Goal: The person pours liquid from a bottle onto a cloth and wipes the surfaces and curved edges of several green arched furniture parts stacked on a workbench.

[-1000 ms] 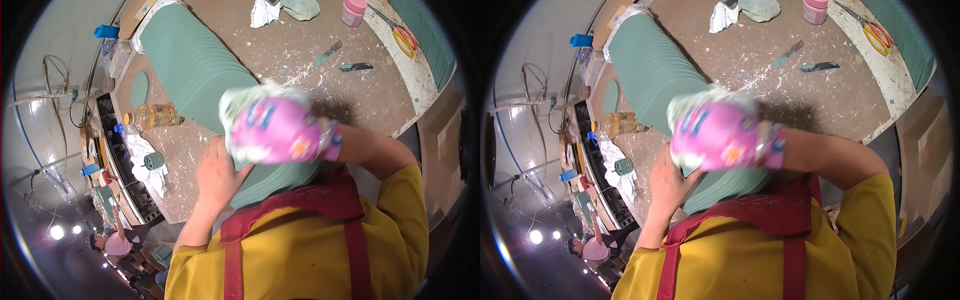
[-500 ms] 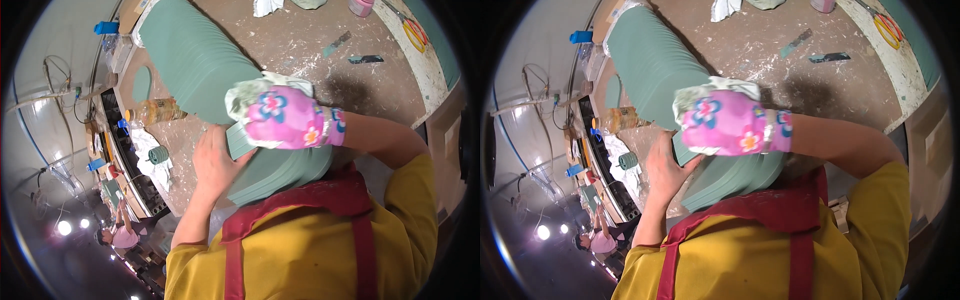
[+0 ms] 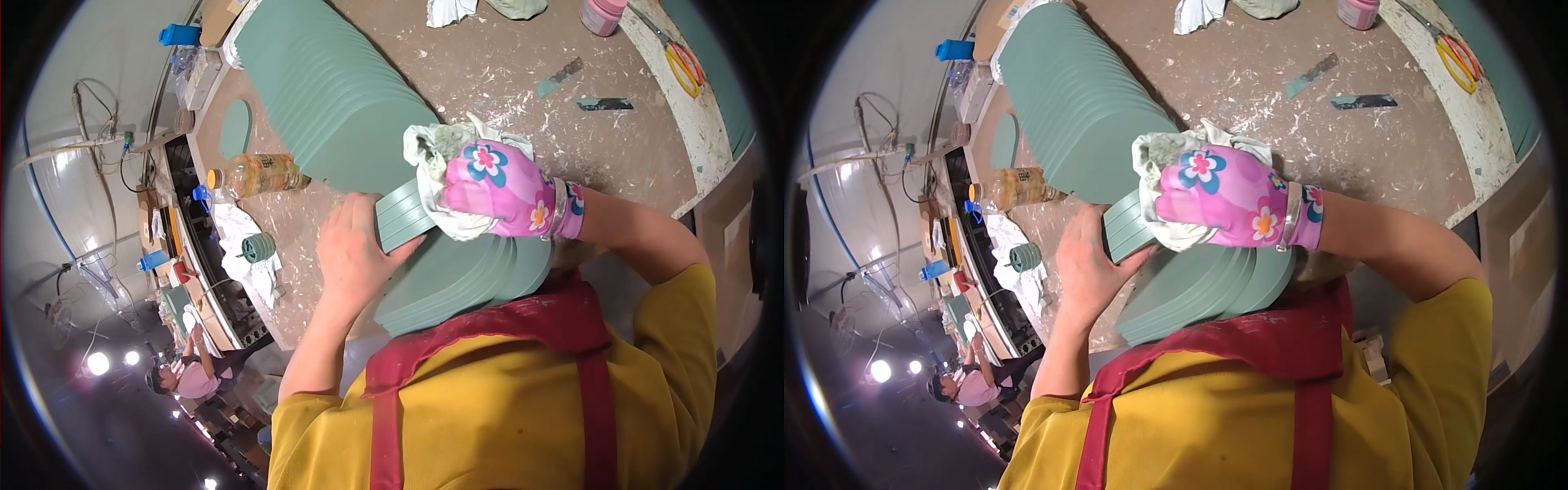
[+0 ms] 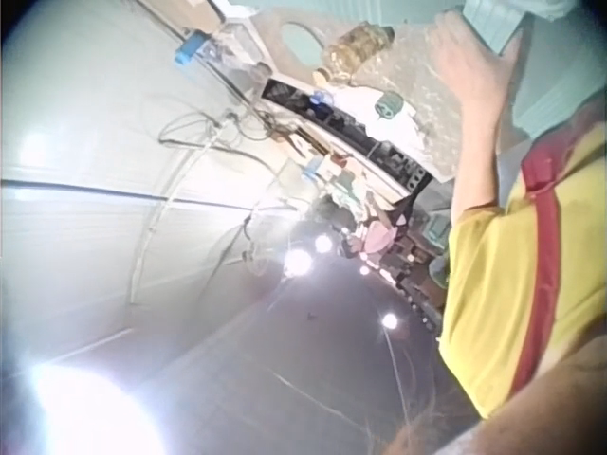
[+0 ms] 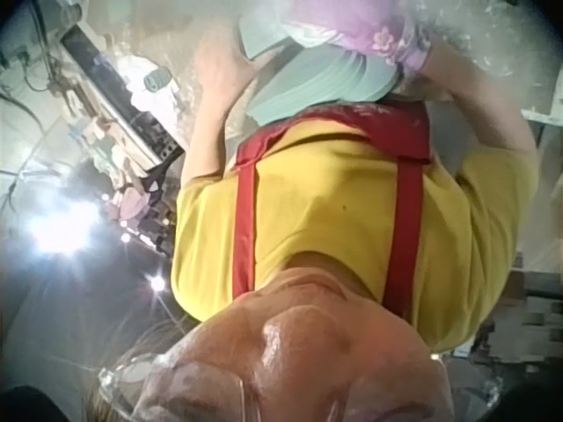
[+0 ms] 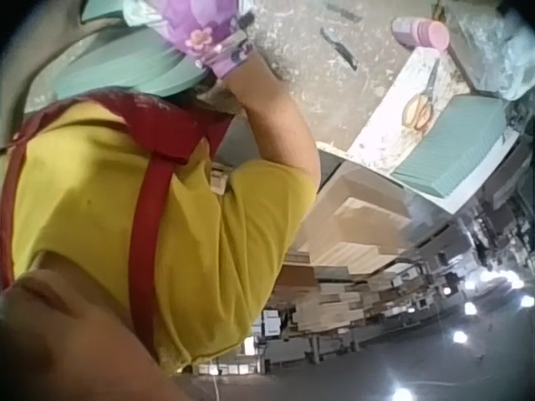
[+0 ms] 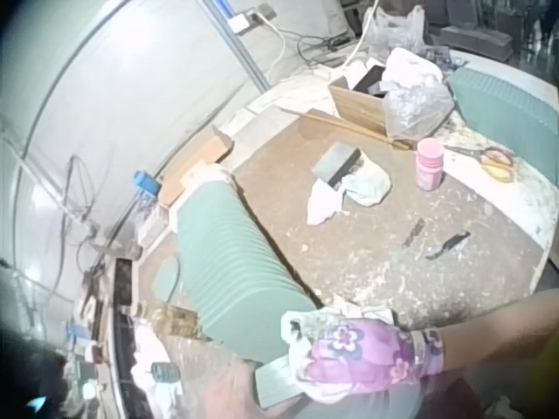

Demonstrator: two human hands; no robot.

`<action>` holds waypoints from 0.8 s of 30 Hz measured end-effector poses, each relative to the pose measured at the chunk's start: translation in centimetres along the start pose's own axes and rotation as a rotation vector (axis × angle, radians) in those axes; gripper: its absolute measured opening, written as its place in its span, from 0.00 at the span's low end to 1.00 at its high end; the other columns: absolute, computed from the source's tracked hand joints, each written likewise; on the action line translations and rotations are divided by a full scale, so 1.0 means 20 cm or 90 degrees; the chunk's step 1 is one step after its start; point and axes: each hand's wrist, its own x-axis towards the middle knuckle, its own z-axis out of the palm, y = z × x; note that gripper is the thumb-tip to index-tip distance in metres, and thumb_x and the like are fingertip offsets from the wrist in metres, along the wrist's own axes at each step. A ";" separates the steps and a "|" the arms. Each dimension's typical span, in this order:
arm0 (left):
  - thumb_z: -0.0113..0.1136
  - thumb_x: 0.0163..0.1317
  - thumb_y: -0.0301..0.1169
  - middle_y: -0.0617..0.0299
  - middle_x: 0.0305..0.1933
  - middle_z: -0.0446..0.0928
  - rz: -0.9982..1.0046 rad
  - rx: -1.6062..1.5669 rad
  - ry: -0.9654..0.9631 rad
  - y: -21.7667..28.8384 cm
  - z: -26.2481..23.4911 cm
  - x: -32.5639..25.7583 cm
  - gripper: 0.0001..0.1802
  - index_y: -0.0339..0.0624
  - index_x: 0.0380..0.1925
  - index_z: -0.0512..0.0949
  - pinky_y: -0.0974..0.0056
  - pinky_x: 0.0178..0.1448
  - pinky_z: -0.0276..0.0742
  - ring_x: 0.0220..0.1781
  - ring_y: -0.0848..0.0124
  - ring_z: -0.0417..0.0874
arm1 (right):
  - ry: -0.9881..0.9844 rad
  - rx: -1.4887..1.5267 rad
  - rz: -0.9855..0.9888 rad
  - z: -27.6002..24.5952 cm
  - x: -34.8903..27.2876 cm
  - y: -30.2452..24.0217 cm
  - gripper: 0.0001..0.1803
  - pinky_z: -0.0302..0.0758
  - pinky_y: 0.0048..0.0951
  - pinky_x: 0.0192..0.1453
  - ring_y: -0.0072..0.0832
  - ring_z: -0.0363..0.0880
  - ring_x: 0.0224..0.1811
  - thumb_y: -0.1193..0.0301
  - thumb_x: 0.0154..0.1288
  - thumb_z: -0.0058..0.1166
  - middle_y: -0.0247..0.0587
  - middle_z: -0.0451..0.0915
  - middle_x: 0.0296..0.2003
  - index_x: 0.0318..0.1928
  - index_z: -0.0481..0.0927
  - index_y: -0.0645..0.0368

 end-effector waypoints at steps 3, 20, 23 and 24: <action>0.75 0.36 0.37 0.52 0.38 0.74 -0.017 0.016 -0.007 -0.02 0.01 -0.01 0.32 0.37 0.42 0.71 0.56 0.42 0.72 0.40 0.52 0.77 | 0.152 -1.380 -0.047 0.05 -0.02 0.09 0.31 0.61 0.40 0.70 0.32 0.66 0.64 0.57 0.66 0.52 0.40 0.70 0.60 0.64 0.63 0.57; 0.76 0.37 0.39 0.51 0.40 0.74 -0.073 0.017 0.004 -0.02 0.01 0.00 0.35 0.36 0.45 0.71 0.56 0.45 0.73 0.43 0.52 0.77 | 0.302 -1.574 -0.208 0.05 -0.14 -0.07 0.20 0.78 0.40 0.48 0.43 0.80 0.43 0.68 0.56 0.57 0.45 0.79 0.42 0.51 0.75 0.54; 0.76 0.37 0.39 0.51 0.40 0.74 -0.059 0.012 0.019 -0.03 0.03 -0.02 0.36 0.36 0.45 0.71 0.56 0.45 0.73 0.43 0.52 0.77 | 0.363 -1.611 0.073 0.07 -0.24 -0.14 0.18 0.78 0.40 0.51 0.43 0.80 0.47 0.70 0.57 0.56 0.48 0.79 0.45 0.49 0.75 0.61; 0.76 0.37 0.39 0.51 0.40 0.74 -0.058 0.012 0.021 -0.04 0.03 0.00 0.36 0.36 0.45 0.71 0.56 0.45 0.73 0.43 0.52 0.77 | 0.448 -1.568 0.009 0.07 -0.22 -0.14 0.18 0.78 0.39 0.53 0.42 0.79 0.48 0.69 0.57 0.57 0.47 0.79 0.46 0.48 0.75 0.61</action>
